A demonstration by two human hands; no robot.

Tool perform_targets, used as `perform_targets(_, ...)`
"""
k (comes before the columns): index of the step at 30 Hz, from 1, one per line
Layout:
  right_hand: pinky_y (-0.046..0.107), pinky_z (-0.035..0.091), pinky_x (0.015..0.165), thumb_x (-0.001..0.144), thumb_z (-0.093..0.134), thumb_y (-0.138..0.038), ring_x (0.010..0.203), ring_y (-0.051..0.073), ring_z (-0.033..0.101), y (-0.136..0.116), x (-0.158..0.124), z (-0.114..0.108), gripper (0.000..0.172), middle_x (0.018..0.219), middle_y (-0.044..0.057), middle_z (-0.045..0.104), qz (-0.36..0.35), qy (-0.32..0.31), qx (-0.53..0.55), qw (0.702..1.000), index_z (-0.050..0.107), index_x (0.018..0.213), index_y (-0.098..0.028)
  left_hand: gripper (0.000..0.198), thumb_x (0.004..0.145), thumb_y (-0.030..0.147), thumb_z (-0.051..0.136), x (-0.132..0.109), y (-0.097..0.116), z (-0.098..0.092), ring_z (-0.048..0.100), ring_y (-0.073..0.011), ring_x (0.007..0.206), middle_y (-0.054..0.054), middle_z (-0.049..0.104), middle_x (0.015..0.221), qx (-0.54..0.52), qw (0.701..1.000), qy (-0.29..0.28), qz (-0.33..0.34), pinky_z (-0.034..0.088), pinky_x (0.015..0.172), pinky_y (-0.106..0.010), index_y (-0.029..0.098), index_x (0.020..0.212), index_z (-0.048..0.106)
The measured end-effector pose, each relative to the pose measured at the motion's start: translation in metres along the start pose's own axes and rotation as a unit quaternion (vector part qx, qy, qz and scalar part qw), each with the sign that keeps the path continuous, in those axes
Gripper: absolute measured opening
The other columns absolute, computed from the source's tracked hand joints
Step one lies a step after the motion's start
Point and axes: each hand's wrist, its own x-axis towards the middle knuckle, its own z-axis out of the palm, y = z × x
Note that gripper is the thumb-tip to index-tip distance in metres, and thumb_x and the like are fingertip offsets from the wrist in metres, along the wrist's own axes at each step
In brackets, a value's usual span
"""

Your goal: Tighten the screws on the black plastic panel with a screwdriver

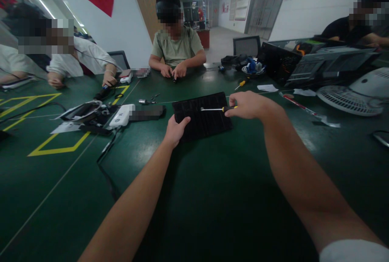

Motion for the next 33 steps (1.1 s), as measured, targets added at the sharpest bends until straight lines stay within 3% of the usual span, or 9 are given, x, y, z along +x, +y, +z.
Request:
perform_targets(14,0.036,0.045,0.070,0.087,0.070,-0.047,0.090,0.027,0.066,0.0055,-0.0007,-0.0040,0.026,0.096,0.009,0.074,-0.002,0.019,-0.008,1.000,0.070,0.094,-0.023,0.040,0.074,0.027,0.084,0.0008,-0.0013,-0.0003,0.074,-0.0294,0.108,-0.011,0.078,0.112,-0.014,1.000,-0.006,0.002,0.056,0.105,-0.052,0.019,0.110,0.071)
perform_targets(24,0.038,0.047,0.076,0.082,0.075,-0.048,0.094,0.028,0.068,0.0046,-0.0058,-0.0050,0.028,0.101,0.008,0.076,0.000,0.104,-0.009,0.995,0.075,0.099,-0.026,0.040,0.072,0.028,0.085,0.0001,-0.0003,0.0002,0.074,-0.0298,0.107,-0.011,0.078,0.110,0.000,1.000,0.003,-0.001,0.056,0.104,-0.052,0.019,0.108,0.071)
perform_targets(33,0.039,0.049,0.076,0.080,0.080,-0.044,0.097,0.030,0.069,0.0034,-0.0051,-0.0044,0.026,0.105,0.008,0.077,0.013,0.109,-0.009,0.994,0.076,0.098,-0.026,0.039,0.073,0.028,0.085,0.0010,-0.0022,0.0010,0.074,-0.0294,0.108,-0.010,0.079,0.111,-0.003,1.000,0.002,0.003,0.056,0.106,-0.052,0.019,0.108,0.072)
